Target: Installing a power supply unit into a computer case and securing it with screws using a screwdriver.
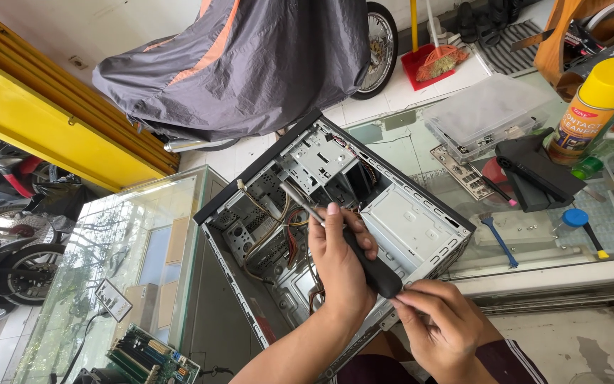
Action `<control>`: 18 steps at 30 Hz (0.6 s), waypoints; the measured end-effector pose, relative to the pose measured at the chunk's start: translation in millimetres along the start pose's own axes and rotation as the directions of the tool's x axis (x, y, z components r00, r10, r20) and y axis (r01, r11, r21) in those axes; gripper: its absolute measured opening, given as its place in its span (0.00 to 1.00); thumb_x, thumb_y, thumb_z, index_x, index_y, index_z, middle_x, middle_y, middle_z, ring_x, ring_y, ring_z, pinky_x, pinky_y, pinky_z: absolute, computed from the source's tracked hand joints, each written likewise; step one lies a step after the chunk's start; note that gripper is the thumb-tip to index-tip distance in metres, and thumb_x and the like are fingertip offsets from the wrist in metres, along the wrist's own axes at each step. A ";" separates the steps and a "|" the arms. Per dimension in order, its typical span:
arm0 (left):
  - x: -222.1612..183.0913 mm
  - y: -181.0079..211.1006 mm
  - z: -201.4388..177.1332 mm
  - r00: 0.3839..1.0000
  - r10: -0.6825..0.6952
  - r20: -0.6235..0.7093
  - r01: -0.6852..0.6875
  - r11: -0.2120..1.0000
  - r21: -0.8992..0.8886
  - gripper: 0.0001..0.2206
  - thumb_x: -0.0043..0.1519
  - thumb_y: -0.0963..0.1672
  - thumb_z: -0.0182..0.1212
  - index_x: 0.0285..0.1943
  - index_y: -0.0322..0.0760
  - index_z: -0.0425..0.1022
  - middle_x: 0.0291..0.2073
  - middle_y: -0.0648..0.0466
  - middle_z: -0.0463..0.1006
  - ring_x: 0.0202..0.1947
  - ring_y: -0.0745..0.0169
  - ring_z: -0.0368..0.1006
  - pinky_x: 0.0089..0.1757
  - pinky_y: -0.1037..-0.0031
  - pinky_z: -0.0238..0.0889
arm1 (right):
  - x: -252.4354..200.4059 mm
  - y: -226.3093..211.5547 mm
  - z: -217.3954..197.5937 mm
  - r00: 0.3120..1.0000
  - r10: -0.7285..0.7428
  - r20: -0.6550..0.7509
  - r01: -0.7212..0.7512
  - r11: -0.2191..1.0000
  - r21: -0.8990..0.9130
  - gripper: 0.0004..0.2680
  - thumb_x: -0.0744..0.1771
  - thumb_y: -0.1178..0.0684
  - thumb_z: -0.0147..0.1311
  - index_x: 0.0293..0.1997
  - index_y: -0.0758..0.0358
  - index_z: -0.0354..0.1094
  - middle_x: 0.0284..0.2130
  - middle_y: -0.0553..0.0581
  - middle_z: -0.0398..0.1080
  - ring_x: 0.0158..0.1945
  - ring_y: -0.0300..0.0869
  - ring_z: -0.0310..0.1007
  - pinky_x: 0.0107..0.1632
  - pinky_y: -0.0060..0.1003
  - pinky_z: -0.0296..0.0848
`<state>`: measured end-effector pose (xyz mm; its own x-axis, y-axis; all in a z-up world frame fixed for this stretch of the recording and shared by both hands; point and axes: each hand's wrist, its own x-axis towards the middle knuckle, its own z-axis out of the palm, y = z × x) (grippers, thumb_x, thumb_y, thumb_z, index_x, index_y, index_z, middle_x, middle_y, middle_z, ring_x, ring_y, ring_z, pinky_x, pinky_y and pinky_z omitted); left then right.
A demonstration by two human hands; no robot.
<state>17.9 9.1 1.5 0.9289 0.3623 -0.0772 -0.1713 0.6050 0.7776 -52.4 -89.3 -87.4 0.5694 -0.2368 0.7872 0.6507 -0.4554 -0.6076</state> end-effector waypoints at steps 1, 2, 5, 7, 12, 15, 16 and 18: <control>0.2 -1.4 -1.2 1.000 0.002 0.000 -0.002 1.000 0.001 0.09 0.71 0.45 0.53 0.38 0.43 0.60 0.25 0.51 0.66 0.16 0.66 0.59 0.19 0.77 0.56 | 1.8 -0.9 -3.5 1.000 0.000 -0.001 0.000 1.000 0.002 0.03 0.64 0.56 0.63 0.37 0.59 0.75 0.36 0.54 0.75 0.28 0.36 0.74 0.30 0.27 0.73; 0.1 -2.5 -2.3 0.999 0.023 0.035 -0.024 0.999 0.043 0.10 0.71 0.45 0.52 0.38 0.42 0.58 0.25 0.50 0.67 0.15 0.66 0.60 0.18 0.77 0.56 | 3.7 -2.1 -7.2 0.992 0.098 0.083 -0.103 0.993 0.051 0.03 0.63 0.56 0.64 0.35 0.59 0.75 0.34 0.54 0.75 0.27 0.33 0.73 0.25 0.24 0.70; 0.0 3.4 1.9 0.988 -0.022 0.153 0.000 0.989 0.147 0.12 0.72 0.47 0.48 0.36 0.39 0.58 0.25 0.49 0.68 0.13 0.65 0.61 0.16 0.76 0.56 | 6.4 6.7 -23.9 0.919 0.298 0.259 -0.368 0.884 0.289 0.03 0.61 0.61 0.65 0.33 0.63 0.76 0.32 0.57 0.75 0.31 0.36 0.75 0.32 0.25 0.71; -3.5 6.3 3.6 0.966 -0.104 0.237 0.055 0.978 0.202 0.16 0.73 0.49 0.44 0.35 0.36 0.60 0.26 0.49 0.68 0.12 0.63 0.61 0.15 0.75 0.57 | 7.0 25.1 -43.0 0.851 0.379 0.363 -0.515 0.738 0.437 0.03 0.60 0.64 0.65 0.32 0.68 0.77 0.31 0.59 0.75 0.38 0.42 0.77 0.44 0.30 0.74; -26.1 19.4 7.1 0.700 -0.172 0.693 -0.273 0.833 0.482 0.22 0.73 0.51 0.38 0.32 0.34 0.67 0.14 0.52 0.68 0.10 0.66 0.62 0.17 0.79 0.51 | 67.8 43.2 -84.4 0.834 0.534 0.138 -0.486 0.595 0.640 0.09 0.64 0.59 0.60 0.47 0.72 0.72 0.35 0.65 0.72 0.34 0.47 0.70 0.43 0.35 0.72; -34.5 20.9 2.5 0.592 -0.161 0.789 -0.522 0.670 0.528 0.20 0.74 0.49 0.38 0.35 0.37 0.70 0.16 0.57 0.68 0.15 0.68 0.67 0.24 0.77 0.60 | 118.3 19.4 -84.0 0.855 0.501 0.136 -0.471 0.637 0.610 0.14 0.64 0.60 0.58 0.55 0.73 0.68 0.35 0.65 0.74 0.38 0.46 0.78 0.44 0.40 0.81; -34.5 20.5 3.6 0.574 -0.159 0.803 -0.532 0.673 0.514 0.20 0.74 0.49 0.38 0.35 0.37 0.70 0.16 0.57 0.68 0.15 0.68 0.67 0.24 0.77 0.60 | 125.5 13.3 -82.9 0.862 0.494 0.116 -0.454 0.649 0.610 0.14 0.64 0.60 0.58 0.55 0.73 0.68 0.35 0.65 0.74 0.38 0.46 0.78 0.44 0.40 0.81; -35.2 20.4 2.8 0.491 -0.173 0.854 -0.632 0.604 0.486 0.18 0.74 0.49 0.38 0.38 0.37 0.70 0.22 0.55 0.67 0.21 0.60 0.66 0.30 0.71 0.61 | 138.8 1.1 -78.5 0.892 0.406 0.197 -0.442 0.696 0.565 0.07 0.65 0.63 0.57 0.45 0.69 0.68 0.31 0.66 0.77 0.38 0.48 0.82 0.47 0.40 0.83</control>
<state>-17.3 6.7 21.8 0.7664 -0.5321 0.3598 -0.5305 -0.2085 0.8216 -12.1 -190.0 29.4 0.8714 -0.2271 0.4348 0.4855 0.2728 -0.8306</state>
